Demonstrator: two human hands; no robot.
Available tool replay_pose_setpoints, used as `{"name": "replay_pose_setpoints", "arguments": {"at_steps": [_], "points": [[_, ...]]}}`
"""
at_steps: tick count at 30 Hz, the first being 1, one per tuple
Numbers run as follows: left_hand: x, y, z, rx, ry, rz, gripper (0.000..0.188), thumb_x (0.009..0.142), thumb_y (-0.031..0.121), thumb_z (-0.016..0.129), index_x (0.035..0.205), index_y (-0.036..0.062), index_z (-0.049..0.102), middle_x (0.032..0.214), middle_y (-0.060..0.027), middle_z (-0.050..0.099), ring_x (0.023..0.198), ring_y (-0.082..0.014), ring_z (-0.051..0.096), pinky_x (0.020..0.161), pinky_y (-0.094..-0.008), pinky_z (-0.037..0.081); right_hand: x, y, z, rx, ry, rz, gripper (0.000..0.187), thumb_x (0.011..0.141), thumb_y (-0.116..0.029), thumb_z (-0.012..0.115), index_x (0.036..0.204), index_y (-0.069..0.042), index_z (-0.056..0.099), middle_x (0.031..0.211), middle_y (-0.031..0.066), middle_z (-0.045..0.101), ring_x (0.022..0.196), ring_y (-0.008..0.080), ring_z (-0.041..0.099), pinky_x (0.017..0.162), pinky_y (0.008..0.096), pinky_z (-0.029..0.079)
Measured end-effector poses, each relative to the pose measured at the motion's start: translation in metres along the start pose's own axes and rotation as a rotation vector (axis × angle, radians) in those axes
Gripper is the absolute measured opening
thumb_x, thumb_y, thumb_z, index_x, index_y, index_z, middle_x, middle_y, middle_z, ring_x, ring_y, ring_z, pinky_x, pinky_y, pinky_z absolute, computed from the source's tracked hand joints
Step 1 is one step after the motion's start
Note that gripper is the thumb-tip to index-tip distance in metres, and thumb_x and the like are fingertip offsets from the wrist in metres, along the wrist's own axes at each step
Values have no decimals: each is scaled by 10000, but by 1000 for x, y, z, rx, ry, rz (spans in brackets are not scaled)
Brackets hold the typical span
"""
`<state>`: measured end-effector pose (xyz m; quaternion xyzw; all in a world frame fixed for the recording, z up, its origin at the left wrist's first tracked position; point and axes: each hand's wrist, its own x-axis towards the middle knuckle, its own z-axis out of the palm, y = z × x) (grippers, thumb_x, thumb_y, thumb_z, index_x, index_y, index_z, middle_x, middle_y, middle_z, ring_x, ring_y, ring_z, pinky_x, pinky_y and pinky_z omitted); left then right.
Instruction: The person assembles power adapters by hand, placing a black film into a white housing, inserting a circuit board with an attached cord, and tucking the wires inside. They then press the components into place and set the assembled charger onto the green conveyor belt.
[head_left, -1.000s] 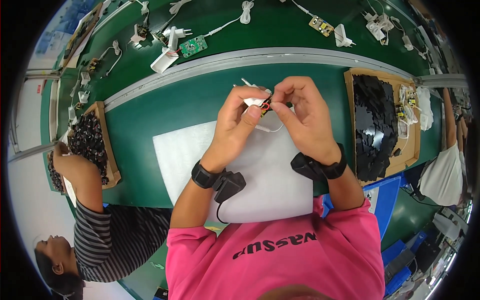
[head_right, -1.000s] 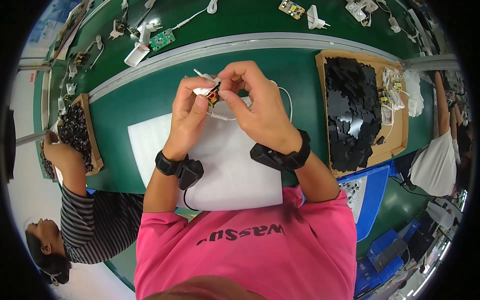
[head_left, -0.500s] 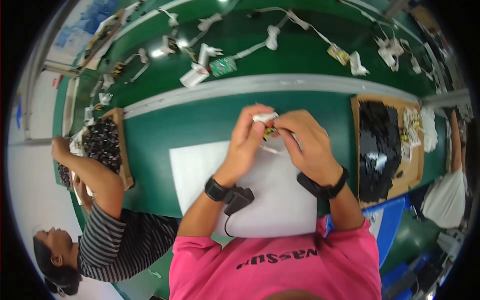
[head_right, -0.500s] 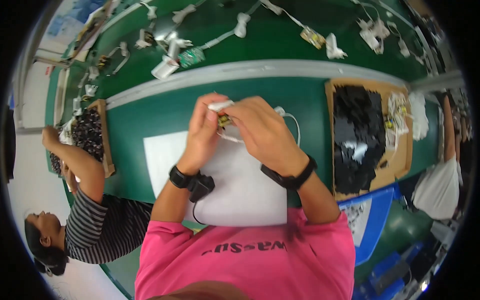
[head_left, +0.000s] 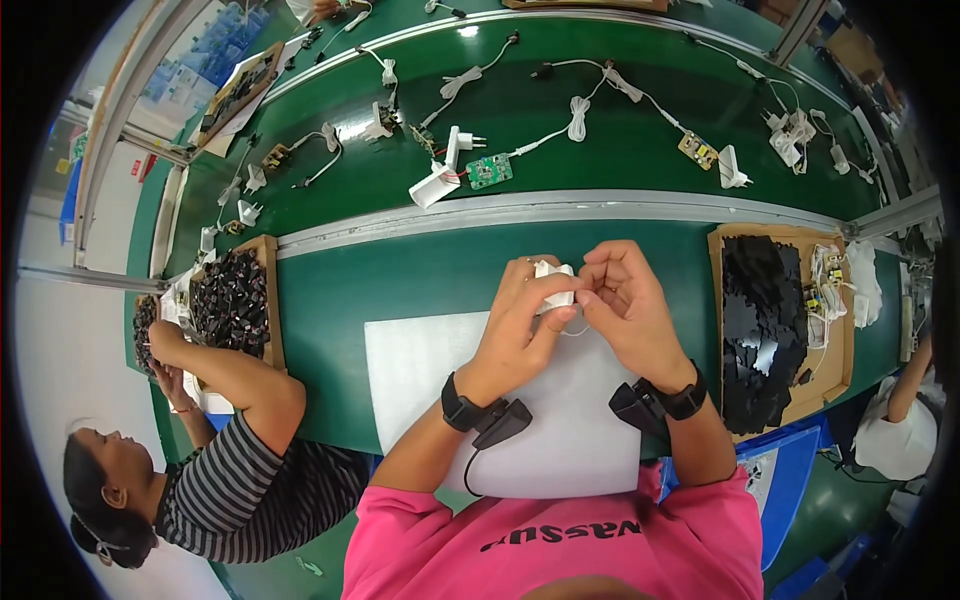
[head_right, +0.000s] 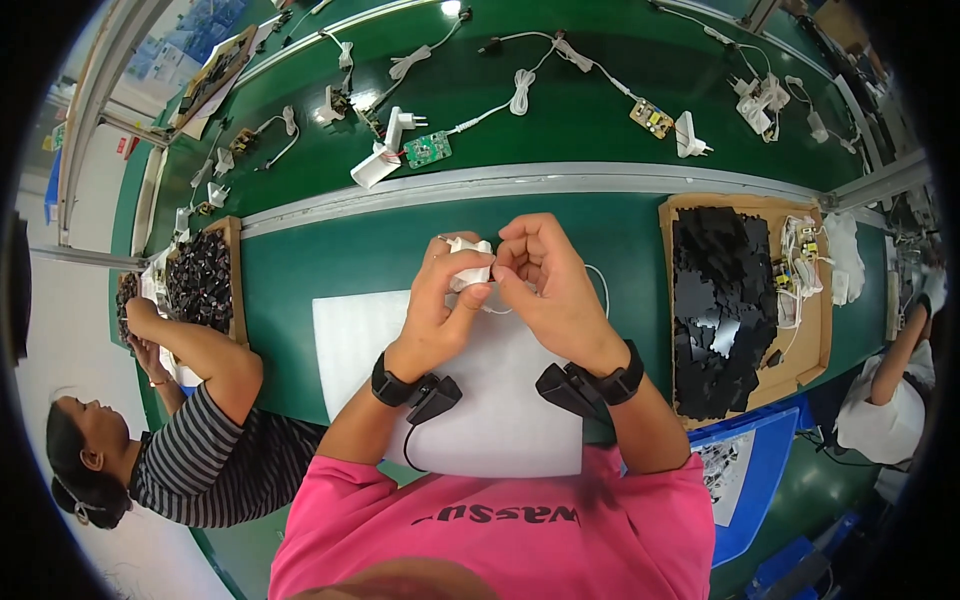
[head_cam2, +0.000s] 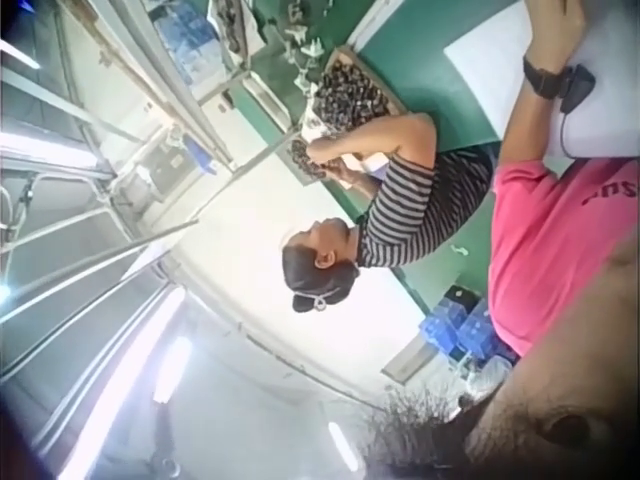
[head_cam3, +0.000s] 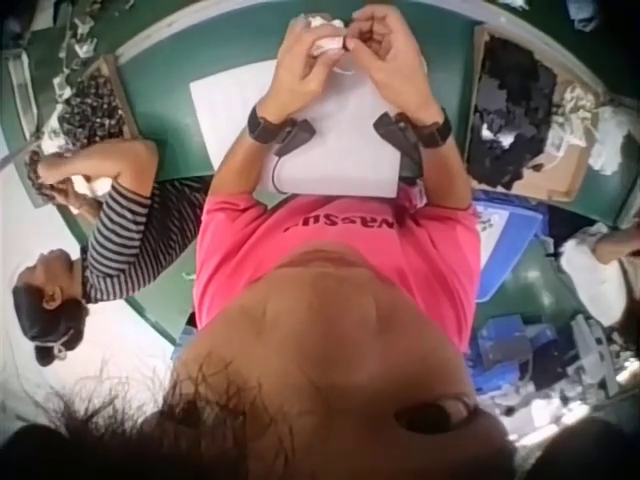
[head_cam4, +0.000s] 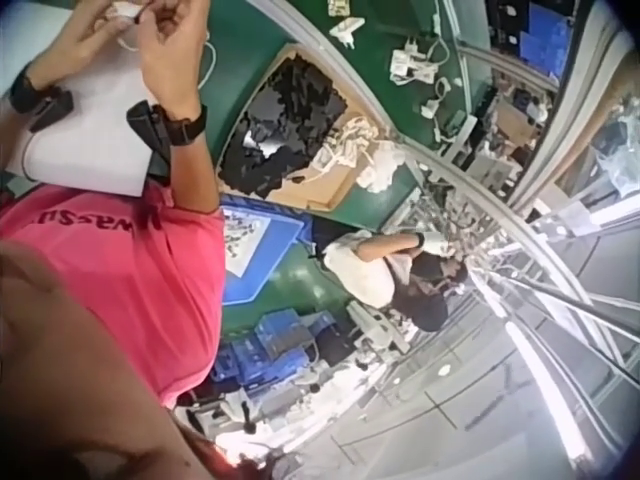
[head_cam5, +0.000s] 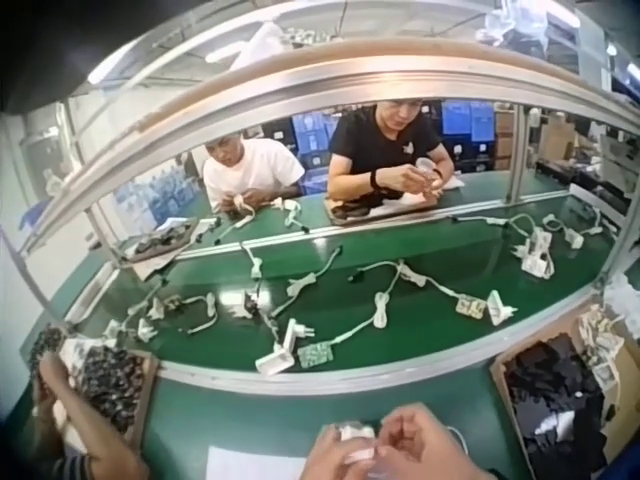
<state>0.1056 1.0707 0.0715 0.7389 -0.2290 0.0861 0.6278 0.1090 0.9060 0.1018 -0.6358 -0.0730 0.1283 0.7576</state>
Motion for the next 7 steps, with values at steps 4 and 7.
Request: {"name": "replay_pose_setpoints", "arguments": {"at_steps": [4,7], "points": [[1,0,-1,114,17,91,214,860,116,633,1069,91,593,995,-150,533,902,-321,485,796,-390,423,1,-4,2,-45,8,66,301,874,51,551,1131,-38,422,978,33,533,922,85,524,836,241,443],[-2,-7,-6,269,-54,176,255,898,162,616,1141,102,566,1100,-138,542,1007,-266,518,829,-393,438,0,2,4,-64,23,24,319,875,11,574,1150,-31,418,968,50,535,878,96,527,769,240,461]]}}
